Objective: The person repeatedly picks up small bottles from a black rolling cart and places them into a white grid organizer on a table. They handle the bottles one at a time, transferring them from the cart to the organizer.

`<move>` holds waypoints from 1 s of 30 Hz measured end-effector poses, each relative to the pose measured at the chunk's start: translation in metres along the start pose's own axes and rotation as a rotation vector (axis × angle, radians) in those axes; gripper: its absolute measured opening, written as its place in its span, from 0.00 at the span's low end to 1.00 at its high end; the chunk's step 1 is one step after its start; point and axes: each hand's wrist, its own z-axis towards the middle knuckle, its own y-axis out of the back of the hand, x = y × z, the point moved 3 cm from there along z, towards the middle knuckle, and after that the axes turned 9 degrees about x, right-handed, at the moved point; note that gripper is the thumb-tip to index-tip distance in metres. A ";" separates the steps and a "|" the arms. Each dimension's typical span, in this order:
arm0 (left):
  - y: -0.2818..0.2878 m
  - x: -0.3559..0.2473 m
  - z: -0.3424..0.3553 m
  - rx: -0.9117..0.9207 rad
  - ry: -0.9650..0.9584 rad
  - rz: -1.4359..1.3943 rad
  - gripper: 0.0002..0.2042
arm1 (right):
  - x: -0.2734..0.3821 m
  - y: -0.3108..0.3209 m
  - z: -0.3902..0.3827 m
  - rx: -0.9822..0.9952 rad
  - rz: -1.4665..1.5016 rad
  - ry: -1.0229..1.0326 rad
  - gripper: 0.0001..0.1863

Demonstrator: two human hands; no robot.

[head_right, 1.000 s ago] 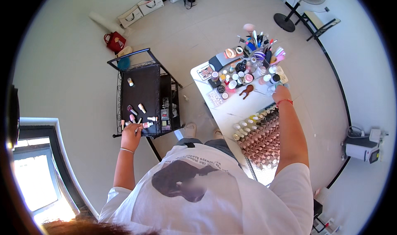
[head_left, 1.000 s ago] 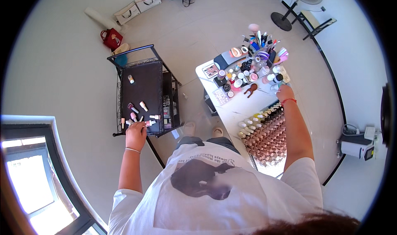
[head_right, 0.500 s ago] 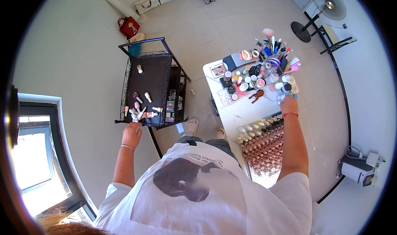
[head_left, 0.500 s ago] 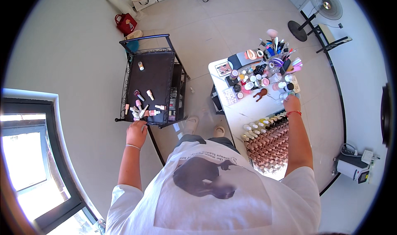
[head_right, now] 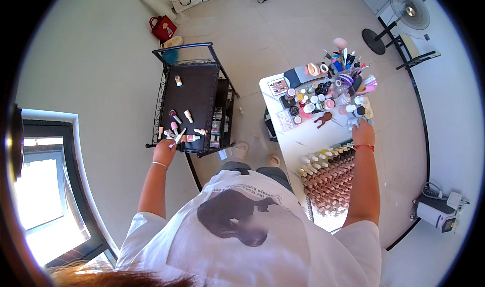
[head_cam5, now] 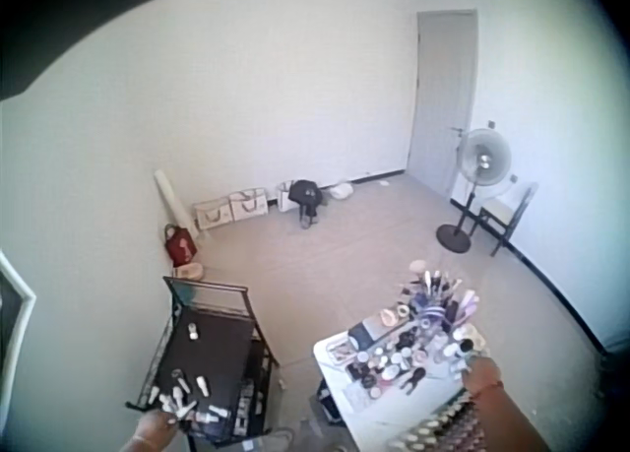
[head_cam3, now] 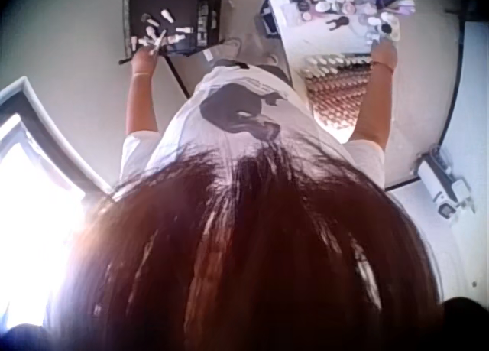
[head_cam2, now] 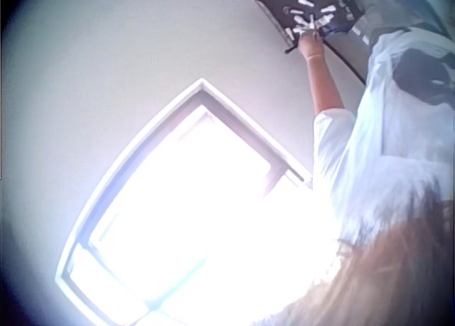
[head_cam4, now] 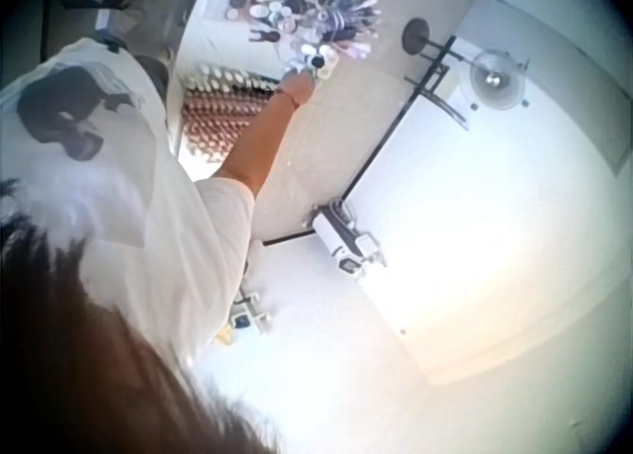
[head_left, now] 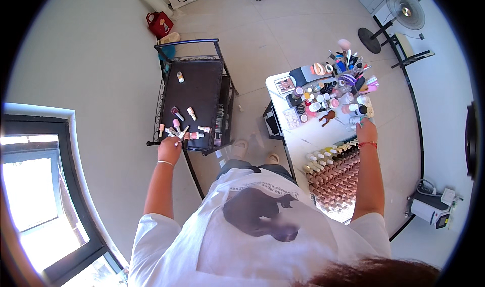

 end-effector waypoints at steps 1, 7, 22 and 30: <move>-0.007 0.006 0.010 0.058 0.024 0.020 0.08 | 0.007 0.000 -0.007 -0.047 0.026 0.035 0.11; -0.056 0.005 0.052 0.354 0.341 0.363 0.17 | 0.072 -0.006 -0.072 -0.016 0.221 0.191 0.09; -0.011 0.016 0.059 0.338 0.312 0.234 0.17 | 0.178 -0.004 -0.155 0.218 0.612 0.458 0.07; 0.105 -0.133 0.024 0.171 -0.338 -0.186 0.10 | 0.262 0.036 -0.164 0.291 0.736 0.882 0.09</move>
